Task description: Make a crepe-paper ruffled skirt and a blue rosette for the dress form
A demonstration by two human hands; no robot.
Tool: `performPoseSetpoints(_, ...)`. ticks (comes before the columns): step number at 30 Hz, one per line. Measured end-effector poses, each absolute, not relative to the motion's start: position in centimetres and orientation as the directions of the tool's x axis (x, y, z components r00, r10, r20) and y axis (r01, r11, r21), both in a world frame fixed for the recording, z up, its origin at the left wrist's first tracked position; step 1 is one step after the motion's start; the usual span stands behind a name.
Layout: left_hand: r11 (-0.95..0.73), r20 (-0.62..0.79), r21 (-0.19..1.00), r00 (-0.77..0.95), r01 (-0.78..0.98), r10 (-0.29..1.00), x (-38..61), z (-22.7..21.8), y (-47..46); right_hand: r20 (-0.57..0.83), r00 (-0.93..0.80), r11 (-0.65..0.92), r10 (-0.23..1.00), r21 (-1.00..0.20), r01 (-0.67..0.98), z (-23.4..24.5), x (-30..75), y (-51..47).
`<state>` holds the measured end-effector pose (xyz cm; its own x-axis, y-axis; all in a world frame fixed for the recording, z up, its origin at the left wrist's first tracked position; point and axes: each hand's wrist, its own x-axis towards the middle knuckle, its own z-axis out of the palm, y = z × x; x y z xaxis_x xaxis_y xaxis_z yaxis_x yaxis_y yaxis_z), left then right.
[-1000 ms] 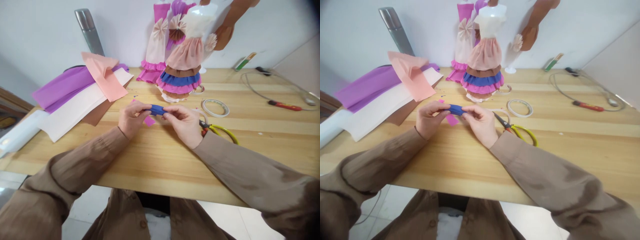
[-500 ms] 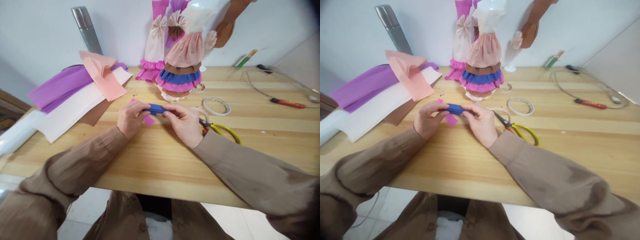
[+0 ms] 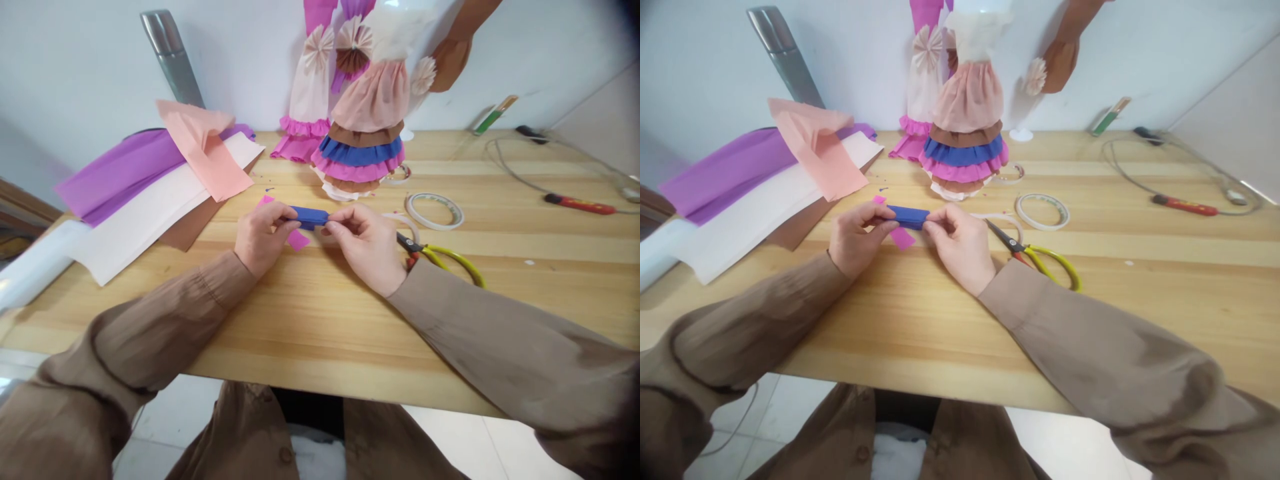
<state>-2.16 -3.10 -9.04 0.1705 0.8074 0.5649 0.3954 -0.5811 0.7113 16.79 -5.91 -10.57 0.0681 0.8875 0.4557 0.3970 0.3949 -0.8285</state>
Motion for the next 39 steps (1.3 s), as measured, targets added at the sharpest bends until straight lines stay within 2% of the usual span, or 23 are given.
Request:
performPoseSetpoints(9,-0.454,0.445,0.875,0.086,0.169,0.891,-1.67,-9.18,-3.26,0.479,0.127,0.435,0.869,-0.859,0.270,-10.29,16.41,-5.85)
performPoseSetpoints(19,-0.408,0.402,0.907,0.068,0.109,0.913,-1.41,-8.54,-3.58,0.388,0.124,0.350,0.913,-0.904,0.247,-9.80,16.30,-6.18)
performPoseSetpoints(24,-0.368,0.360,0.927,0.093,0.080,0.928,-1.45,-8.55,-3.55,0.408,0.119,0.387,0.905,-0.907,0.169,-9.88,16.20,-6.07)
performPoseSetpoints(28,-0.350,0.343,0.935,0.113,0.053,0.933,-1.62,-8.72,-3.35,0.430,0.071,0.405,0.900,-0.886,0.224,-9.92,16.29,-6.14)
performPoseSetpoints(32,-0.387,0.375,0.918,0.132,0.086,0.918,-1.88,-8.99,-2.96,0.431,0.060,0.392,0.900,-0.863,0.320,-10.22,16.50,-6.06)
performPoseSetpoints(39,-0.508,0.488,0.828,0.142,0.236,0.861,-2.11,-9.32,-2.84,0.467,0.051,0.418,0.883,-0.831,0.367,-10.66,16.70,-5.78)
